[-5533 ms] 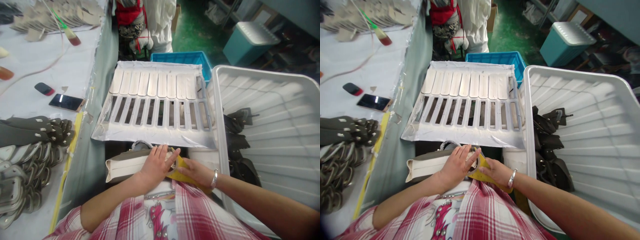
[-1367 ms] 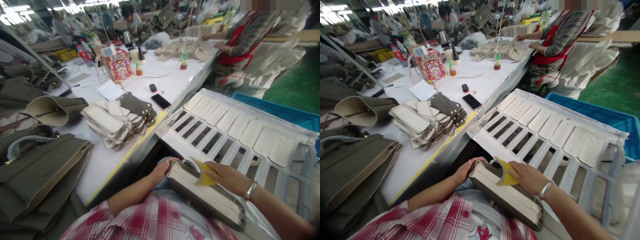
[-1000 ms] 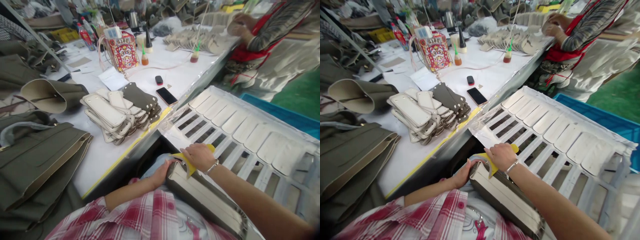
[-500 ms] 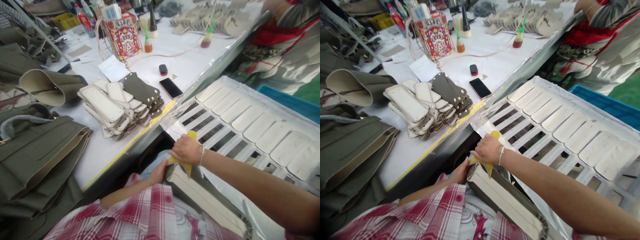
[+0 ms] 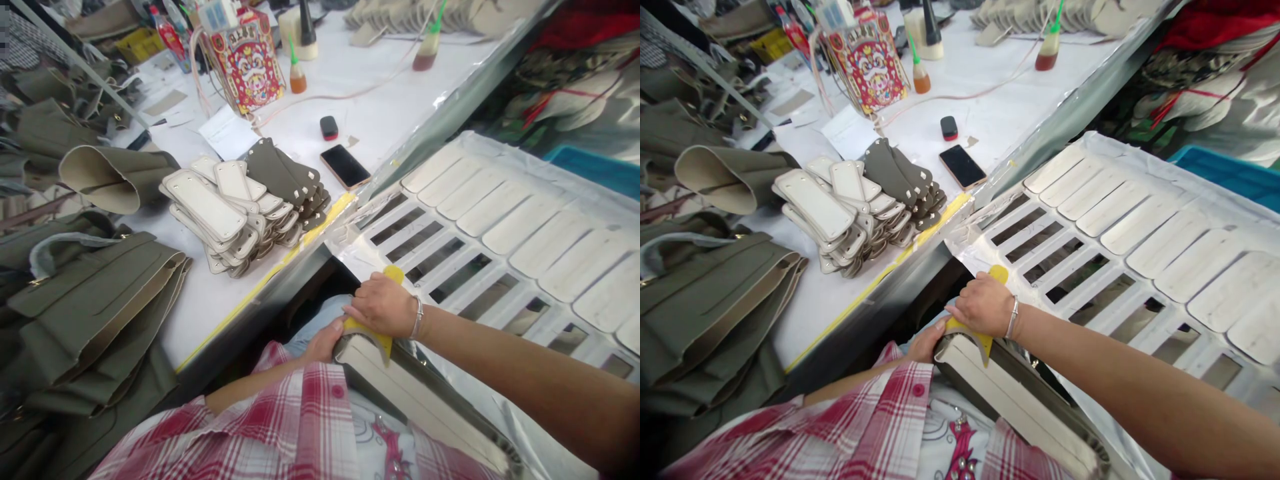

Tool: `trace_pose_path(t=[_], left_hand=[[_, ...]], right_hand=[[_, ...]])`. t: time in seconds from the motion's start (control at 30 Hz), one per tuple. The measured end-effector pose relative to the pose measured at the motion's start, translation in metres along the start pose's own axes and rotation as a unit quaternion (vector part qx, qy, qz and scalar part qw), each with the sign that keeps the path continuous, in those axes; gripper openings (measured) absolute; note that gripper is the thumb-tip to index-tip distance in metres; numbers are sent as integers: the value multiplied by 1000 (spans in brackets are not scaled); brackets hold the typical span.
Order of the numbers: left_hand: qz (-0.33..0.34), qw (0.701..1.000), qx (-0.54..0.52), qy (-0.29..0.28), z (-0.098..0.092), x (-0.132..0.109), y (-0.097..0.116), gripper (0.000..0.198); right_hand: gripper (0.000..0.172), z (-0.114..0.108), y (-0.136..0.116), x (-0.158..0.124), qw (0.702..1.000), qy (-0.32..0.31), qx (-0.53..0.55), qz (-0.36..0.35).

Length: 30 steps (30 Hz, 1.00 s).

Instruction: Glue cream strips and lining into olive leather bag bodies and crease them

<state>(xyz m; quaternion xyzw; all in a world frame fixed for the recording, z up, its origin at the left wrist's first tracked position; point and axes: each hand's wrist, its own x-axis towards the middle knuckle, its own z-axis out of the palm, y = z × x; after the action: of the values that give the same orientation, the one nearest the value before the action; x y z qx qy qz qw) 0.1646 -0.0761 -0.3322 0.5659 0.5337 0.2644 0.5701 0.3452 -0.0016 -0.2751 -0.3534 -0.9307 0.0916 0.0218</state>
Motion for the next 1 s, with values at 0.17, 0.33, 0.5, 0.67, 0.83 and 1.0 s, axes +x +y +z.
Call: trace_pose_path(t=[0.17, 0.33, 0.5, 0.67, 0.83, 1.0], left_hand=[[26, 995, -36, -93, -8, 16, 20, 48], [34, 977, -90, -192, -7, 32, 20, 45], [11, 966, -91, -241, -10, 32, 30, 48], [-63, 931, -195, -301, -23, 33, 35, 57], [-56, 913, -219, -339, -29, 41, 29, 51], [-18, 937, -114, -331, -30, 50, 30, 38]], right_hand=[[52, 2, -10, -12, 994, -43, 13, 103], [48, 7, -20, -36, 982, -46, 27, 182], [39, 0, -36, -53, 969, -63, 23, 239], [50, -22, -54, -79, 936, -89, -4, 340], [49, -40, -82, -128, 860, -20, 95, 500], [45, -41, -122, -167, 812, 63, 306, 493]])
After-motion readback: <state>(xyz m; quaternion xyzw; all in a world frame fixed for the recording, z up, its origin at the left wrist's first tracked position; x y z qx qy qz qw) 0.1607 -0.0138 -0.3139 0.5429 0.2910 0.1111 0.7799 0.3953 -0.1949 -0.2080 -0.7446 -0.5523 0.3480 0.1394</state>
